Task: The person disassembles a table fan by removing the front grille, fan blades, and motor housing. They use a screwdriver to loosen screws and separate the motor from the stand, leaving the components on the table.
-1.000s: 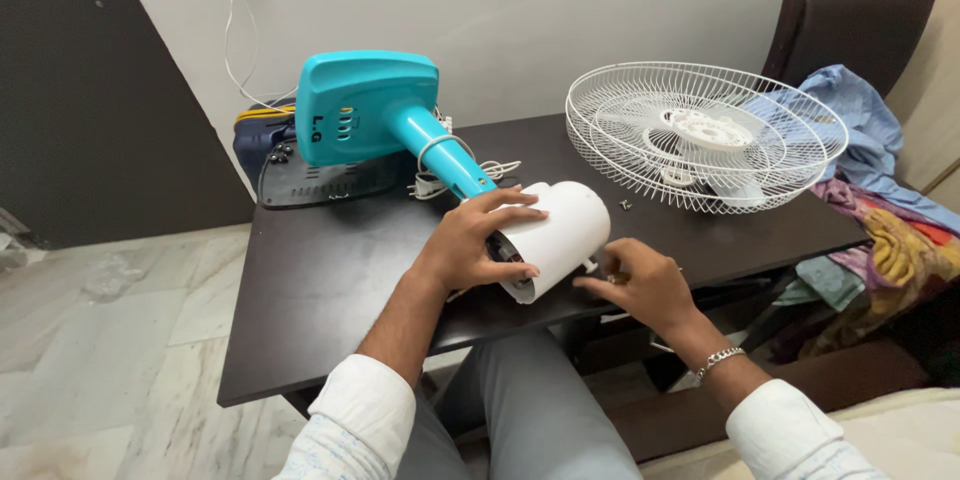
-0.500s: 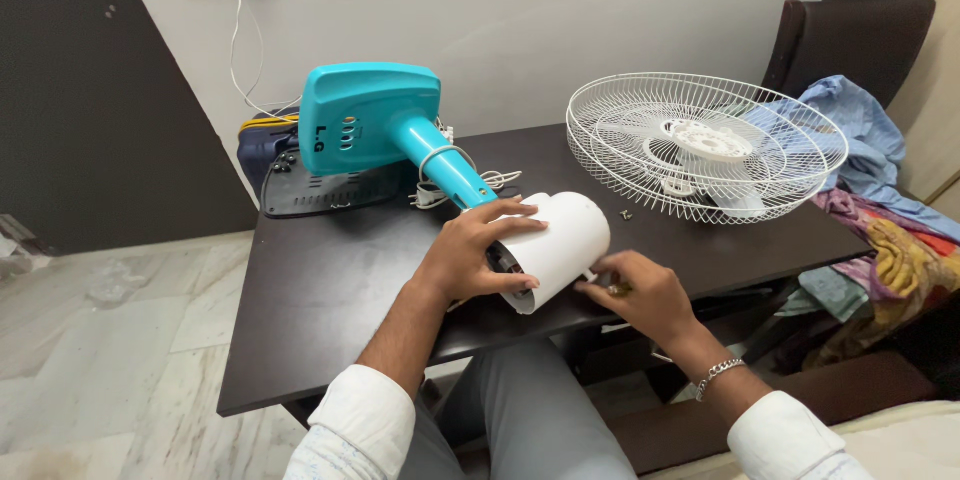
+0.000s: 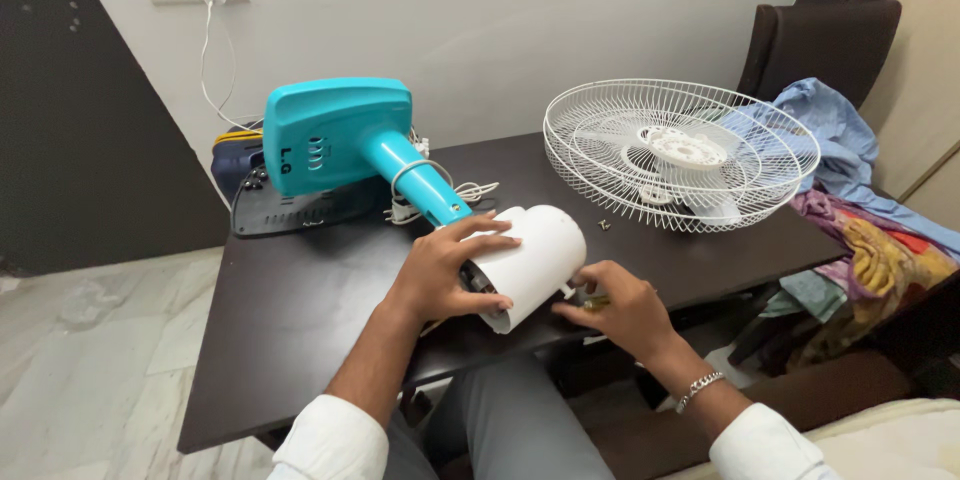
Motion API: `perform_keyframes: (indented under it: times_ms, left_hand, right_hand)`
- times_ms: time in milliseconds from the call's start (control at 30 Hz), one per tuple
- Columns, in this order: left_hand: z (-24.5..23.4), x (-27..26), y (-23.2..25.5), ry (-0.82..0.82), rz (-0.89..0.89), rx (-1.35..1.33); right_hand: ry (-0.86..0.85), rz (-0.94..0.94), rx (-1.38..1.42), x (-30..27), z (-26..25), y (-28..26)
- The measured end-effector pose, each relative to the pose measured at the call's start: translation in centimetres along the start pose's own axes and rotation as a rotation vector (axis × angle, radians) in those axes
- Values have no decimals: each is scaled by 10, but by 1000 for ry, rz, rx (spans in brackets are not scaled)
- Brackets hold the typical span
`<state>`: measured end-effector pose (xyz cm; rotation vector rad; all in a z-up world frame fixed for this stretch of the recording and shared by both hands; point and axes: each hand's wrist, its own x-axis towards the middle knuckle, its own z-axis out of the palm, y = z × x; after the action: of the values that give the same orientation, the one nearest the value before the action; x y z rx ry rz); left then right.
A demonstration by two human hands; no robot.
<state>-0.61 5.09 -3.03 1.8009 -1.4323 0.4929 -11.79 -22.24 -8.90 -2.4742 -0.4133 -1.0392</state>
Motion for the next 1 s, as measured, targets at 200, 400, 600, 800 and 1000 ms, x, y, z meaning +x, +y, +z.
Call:
perform_keyframes:
  times_ms: [200, 400, 600, 800, 1000]
  left_hand:
    - [0, 1, -1, 8, 10, 2]
    - [1, 3, -2, 10, -12, -7]
    - [1, 2, -5, 1, -10, -6]
    - [3, 1, -5, 0, -15, -11]
    - [5, 2, -4, 2, -25, -3]
  right_hand:
    - [-65, 19, 57, -1, -1, 6]
    - [-121, 141, -118, 0, 2, 6]
    - [-28, -88, 101, 2, -4, 4]
    - [-30, 33, 32, -3, 4, 8]
    - [-83, 51, -127, -1, 1, 8]
